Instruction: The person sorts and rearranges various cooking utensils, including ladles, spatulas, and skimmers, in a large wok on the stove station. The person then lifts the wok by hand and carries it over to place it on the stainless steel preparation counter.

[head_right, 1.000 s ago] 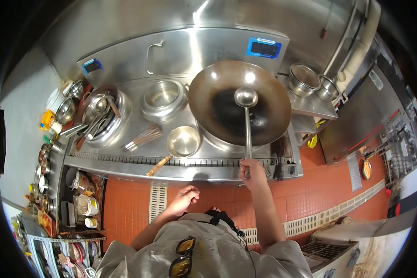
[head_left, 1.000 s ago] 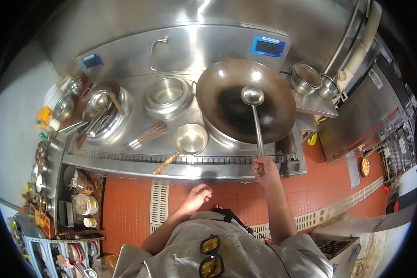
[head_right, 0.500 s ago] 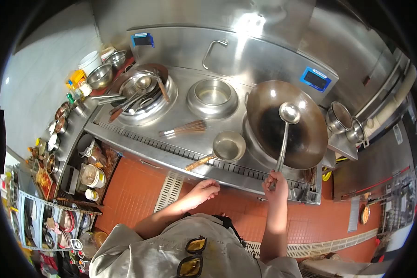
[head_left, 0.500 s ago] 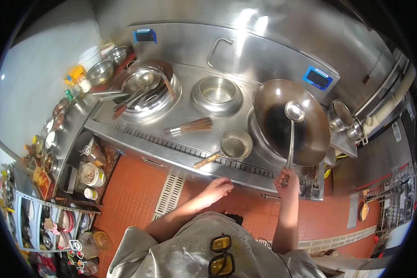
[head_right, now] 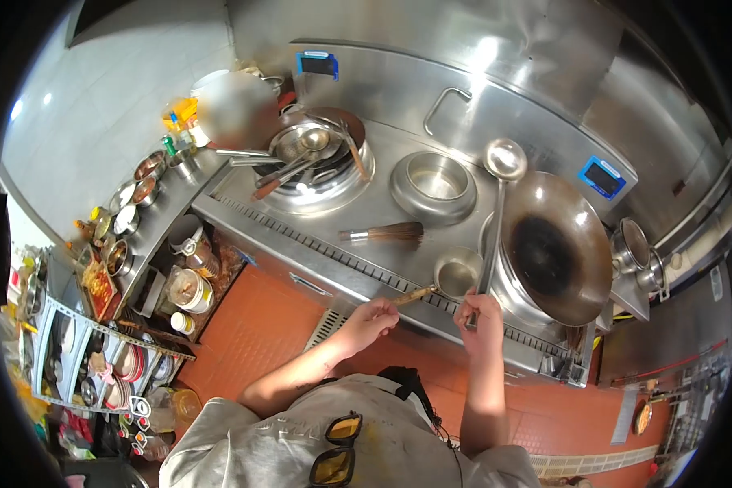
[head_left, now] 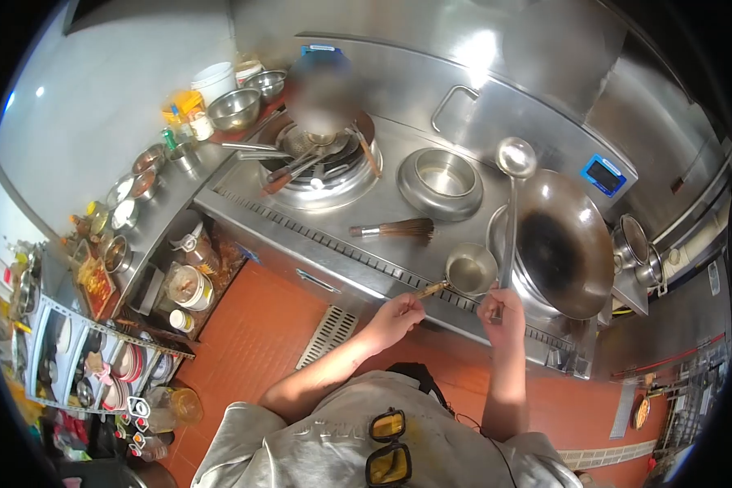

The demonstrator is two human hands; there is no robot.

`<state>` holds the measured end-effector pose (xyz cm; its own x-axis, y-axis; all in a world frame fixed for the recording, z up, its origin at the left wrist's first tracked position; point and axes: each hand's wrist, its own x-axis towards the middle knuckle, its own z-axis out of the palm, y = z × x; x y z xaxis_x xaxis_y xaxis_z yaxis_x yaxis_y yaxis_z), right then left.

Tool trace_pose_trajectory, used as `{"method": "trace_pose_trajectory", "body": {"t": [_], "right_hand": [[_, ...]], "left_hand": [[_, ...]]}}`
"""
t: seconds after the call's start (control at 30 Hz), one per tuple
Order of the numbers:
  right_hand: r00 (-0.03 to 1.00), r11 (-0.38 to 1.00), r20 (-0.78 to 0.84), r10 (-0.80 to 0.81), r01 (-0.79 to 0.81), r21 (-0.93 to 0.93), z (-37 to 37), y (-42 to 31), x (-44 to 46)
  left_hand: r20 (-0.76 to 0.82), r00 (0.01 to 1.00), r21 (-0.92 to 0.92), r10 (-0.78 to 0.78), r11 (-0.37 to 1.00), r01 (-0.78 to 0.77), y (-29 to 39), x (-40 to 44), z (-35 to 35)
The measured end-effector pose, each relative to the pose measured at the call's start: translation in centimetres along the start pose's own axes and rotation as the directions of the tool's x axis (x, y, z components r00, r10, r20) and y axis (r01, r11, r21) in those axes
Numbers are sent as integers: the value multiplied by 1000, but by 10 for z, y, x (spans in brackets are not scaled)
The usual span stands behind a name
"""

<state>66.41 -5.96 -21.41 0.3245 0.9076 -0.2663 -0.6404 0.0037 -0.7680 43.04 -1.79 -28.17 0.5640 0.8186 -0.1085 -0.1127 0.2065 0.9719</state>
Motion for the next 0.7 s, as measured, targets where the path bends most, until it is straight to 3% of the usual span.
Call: {"method": "trace_pose_trajectory", "body": {"t": [0.1,0.27,0.47,0.7], "right_hand": [[985,997,153,79,-75,-30,23,21,14],[940,971,260,221,-187,-149,80,57,31],[823,912,401,402,-322,-252,139,96,59],[720,846,447,531,-421,-327,200,136,115]], "left_hand": [[-68,996,30,64,998,-62,6,-6,-17],[-181,975,58,131,991,-123,16,-13,-43],[-260,955,-74,140,984,-164,42,-20,-78],[-351,921,-90,170,973,-214,58,8,-135]]}}
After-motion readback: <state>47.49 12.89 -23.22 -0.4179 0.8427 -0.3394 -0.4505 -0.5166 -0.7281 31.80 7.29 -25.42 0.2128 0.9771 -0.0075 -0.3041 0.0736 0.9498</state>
